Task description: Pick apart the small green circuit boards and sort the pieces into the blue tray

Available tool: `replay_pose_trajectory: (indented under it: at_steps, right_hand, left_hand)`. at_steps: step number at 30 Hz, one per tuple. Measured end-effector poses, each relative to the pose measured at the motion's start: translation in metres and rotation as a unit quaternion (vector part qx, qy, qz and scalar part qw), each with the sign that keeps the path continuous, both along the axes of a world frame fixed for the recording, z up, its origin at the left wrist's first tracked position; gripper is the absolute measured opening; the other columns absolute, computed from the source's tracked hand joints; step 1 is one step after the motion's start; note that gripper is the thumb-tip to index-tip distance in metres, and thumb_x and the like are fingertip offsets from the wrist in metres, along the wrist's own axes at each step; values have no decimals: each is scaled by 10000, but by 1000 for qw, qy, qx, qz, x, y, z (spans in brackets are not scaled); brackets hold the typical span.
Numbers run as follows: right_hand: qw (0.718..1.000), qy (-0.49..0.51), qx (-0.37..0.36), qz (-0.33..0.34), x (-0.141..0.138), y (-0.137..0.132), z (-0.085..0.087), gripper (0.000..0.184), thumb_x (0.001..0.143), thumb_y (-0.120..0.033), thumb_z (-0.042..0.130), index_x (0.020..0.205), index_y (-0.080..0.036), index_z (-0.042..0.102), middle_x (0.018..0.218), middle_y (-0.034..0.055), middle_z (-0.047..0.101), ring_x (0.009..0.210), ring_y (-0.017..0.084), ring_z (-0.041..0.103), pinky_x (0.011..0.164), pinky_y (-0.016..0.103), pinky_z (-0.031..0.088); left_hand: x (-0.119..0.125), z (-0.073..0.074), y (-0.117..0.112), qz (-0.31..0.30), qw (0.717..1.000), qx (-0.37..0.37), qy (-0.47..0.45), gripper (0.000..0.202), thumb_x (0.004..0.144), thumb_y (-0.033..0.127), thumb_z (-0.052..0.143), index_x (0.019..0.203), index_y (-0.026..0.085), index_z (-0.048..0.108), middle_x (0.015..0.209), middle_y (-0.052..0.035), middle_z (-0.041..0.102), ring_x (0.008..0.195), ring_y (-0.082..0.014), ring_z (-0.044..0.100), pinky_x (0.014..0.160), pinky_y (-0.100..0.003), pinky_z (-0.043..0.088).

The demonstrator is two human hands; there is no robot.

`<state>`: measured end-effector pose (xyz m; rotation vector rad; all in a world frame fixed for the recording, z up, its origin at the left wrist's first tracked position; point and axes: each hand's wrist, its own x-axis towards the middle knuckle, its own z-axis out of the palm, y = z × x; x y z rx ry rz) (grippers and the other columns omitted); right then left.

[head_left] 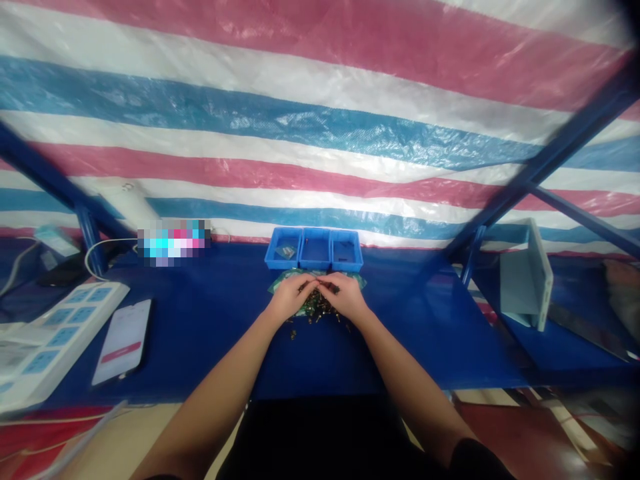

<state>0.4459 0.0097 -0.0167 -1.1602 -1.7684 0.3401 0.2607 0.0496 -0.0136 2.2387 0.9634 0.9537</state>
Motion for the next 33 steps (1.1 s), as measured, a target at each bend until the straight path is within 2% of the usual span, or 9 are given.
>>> replay_pose_trajectory:
  at_steps: [8,15,22,29,33]
  right_hand:
    - [1000,12,-10,15,-2,0,-1,201,851,-282,639,1022,-229,729,900,51,721,695,156,654,694,286,563]
    - [1000,21,-2,-2,0,1,1,190,850,-266,637,1009,-228,734,837,39,716,707,156,645,695,277,554]
    - [999,38,-18,11,0,0,3,184,855,-281,638,1005,-230,733,837,41,704,699,151,634,697,279,550]
    - [997,71,-26,35,-1,-1,8,190,868,-268,633,1032,-246,727,916,50,695,752,160,644,700,290,549]
    - [995,83,-27,46,-4,-5,14,186,873,-278,630,1025,-241,731,925,55,687,757,155,640,681,281,549]
  left_hand:
    - [-1,0,1,5,1000,7,29,298,970,378,445,883,214,678,785,-14,697,698,-155,631,648,-261,472]
    - [-1,-2,0,14,1000,-10,-1,258,937,402,506,1021,219,668,979,-32,721,808,-172,669,730,-278,518]
    - [-1,-3,1,8,1000,-5,-9,260,945,380,485,1007,211,671,952,-36,730,806,-177,684,697,-270,530]
    - [-1,-2,1,-4,999,20,-31,251,951,358,483,1014,210,676,961,-46,730,830,-178,686,764,-288,542]
    - [-1,-3,1,-17,999,23,-40,230,955,323,488,1000,207,682,928,-41,730,806,-166,681,745,-274,537]
